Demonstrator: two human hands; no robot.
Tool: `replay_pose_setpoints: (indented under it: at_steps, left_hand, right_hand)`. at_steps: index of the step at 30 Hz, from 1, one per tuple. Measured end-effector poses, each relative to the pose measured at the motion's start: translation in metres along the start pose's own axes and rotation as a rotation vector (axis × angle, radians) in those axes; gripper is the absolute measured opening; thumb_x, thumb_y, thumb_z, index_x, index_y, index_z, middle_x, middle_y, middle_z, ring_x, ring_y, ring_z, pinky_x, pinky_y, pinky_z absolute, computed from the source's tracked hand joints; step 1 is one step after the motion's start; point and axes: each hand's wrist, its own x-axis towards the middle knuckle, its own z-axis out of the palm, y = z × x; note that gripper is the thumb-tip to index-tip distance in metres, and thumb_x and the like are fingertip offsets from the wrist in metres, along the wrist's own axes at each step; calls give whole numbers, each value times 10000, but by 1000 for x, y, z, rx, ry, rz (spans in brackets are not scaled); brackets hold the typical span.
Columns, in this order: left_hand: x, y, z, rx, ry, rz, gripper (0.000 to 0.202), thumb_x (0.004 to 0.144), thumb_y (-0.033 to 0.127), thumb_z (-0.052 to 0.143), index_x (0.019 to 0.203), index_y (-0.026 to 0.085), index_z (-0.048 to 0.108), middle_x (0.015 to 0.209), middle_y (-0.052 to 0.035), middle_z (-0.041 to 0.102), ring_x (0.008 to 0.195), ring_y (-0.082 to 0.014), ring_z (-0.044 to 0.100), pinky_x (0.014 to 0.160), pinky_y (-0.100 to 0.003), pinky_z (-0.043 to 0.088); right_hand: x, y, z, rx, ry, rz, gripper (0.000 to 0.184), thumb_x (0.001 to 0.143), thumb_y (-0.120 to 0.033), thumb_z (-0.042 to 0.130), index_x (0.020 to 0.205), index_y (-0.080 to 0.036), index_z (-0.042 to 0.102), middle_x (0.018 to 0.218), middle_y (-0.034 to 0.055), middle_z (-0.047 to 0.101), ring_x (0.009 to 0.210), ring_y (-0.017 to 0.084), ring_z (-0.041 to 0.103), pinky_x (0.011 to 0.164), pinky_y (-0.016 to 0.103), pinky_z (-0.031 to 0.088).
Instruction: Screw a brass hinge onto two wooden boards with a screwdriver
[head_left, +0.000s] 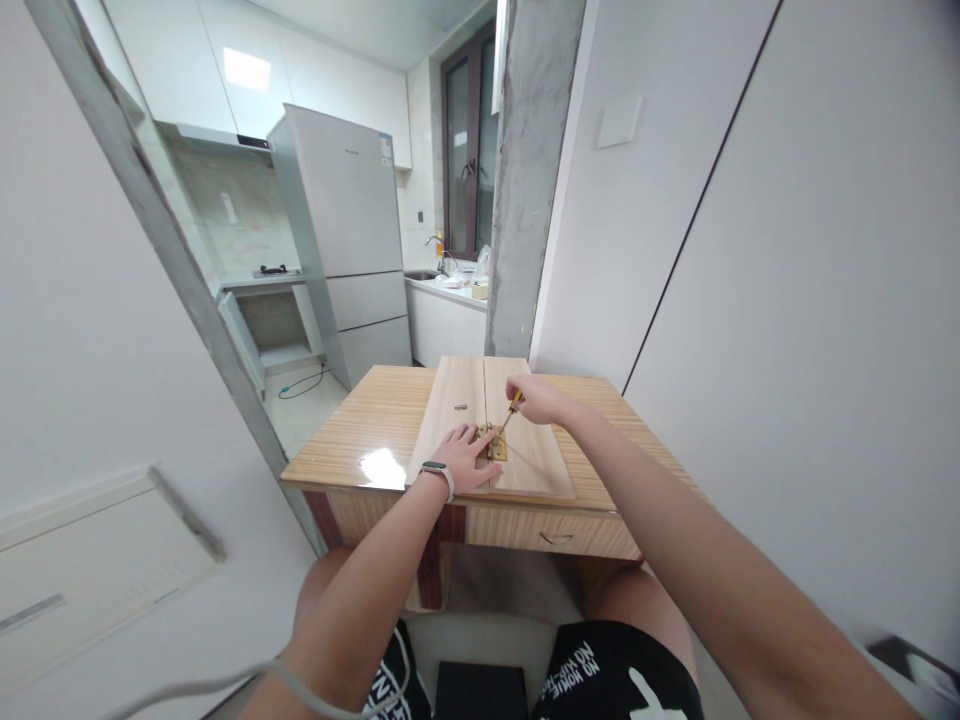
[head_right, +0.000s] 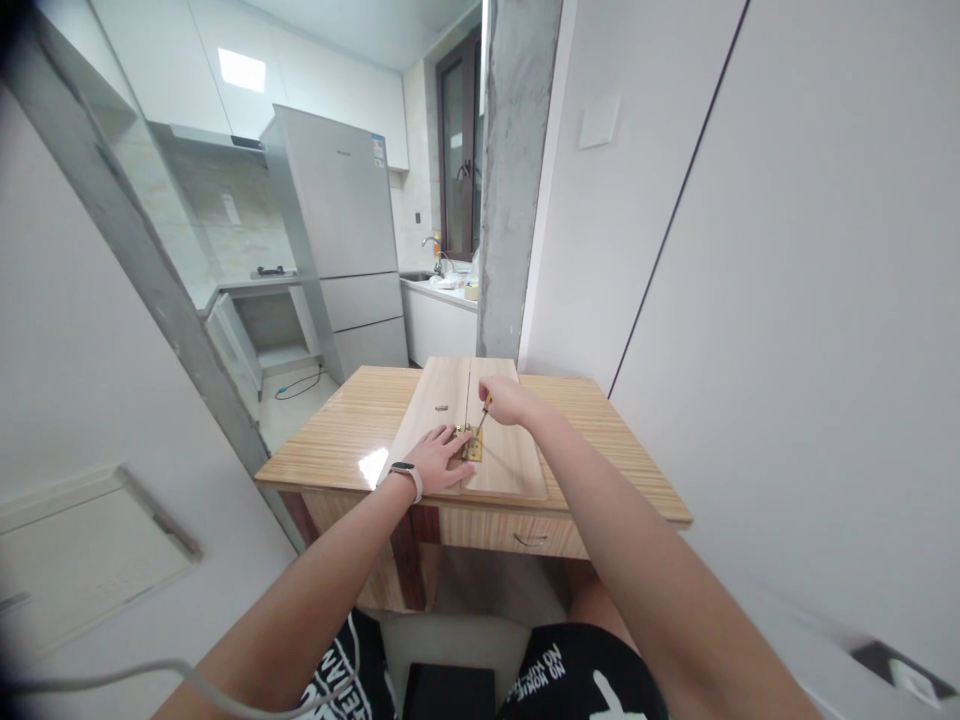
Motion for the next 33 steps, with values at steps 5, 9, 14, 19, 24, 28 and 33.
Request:
replay_pose_setpoints:
  at_steps: [5, 9, 14, 19, 24, 28, 33]
  left_hand:
    - [0, 1, -1, -7, 6, -3, 834, 911, 811, 430, 1598, 339, 379, 1656, -103, 369, 1540, -360, 284, 1242, -559, 229]
    - [-1, 0, -1, -15, 1, -4, 840, 906, 813, 439, 1602, 346, 370, 1656, -99, 370, 1534, -361, 295, 1242, -561, 226]
    - [0, -1, 1, -17, 5, -13, 847, 893, 818, 456, 1596, 351, 376, 1648, -89, 383, 1535, -365, 297, 1241, -564, 229]
    - [0, -2, 2, -15, 18, -9, 847, 890, 832, 433, 1586, 350, 396, 1637, -96, 397, 1527, -369, 307, 1239, -563, 237]
    - [0, -2, 2, -16, 20, -6, 858, 892, 836, 425, 1594, 345, 381, 1639, -96, 389, 1529, -364, 299, 1243, -557, 230]
    - [0, -2, 2, -10, 16, -5, 863, 890, 840, 417, 1594, 343, 379, 1637, -103, 390, 1528, -363, 304, 1237, -555, 241]
    - [0, -2, 2, -8, 21, -6, 858, 890, 837, 424, 1590, 342, 387, 1636, -99, 393, 1527, -365, 304, 1238, -558, 242]
  right_hand:
    - [1, -3, 0, -64, 42, 33, 46, 928, -175, 651, 971, -192, 650, 1066, 80, 728, 945, 191, 640, 748, 259, 403]
    - [3, -1, 1, -94, 44, 41, 42, 953, -215, 618, 971, -198, 653, 1019, 80, 738, 930, 202, 645, 740, 271, 401]
    - [3, -2, 0, -73, 11, 17, 128, 903, -151, 644, 1027, -183, 658, 1127, 104, 711, 969, 199, 645, 789, 264, 433]
    - [2, -6, -4, -4, -14, 25, 144, 885, -90, 632, 991, -184, 657, 1081, 80, 728, 946, 182, 649, 761, 245, 437]
    - [4, -3, 0, -66, 53, 44, 19, 927, -210, 659, 943, -200, 662, 1016, 68, 751, 922, 193, 659, 741, 262, 414]
    - [6, 2, 4, -116, 73, 125, 131, 974, -315, 622, 919, -206, 668, 1004, 82, 754, 936, 213, 669, 759, 279, 418]
    - [4, 0, 2, -55, 30, 37, 88, 901, -210, 692, 987, -196, 678, 1087, 92, 732, 982, 205, 655, 801, 264, 446]
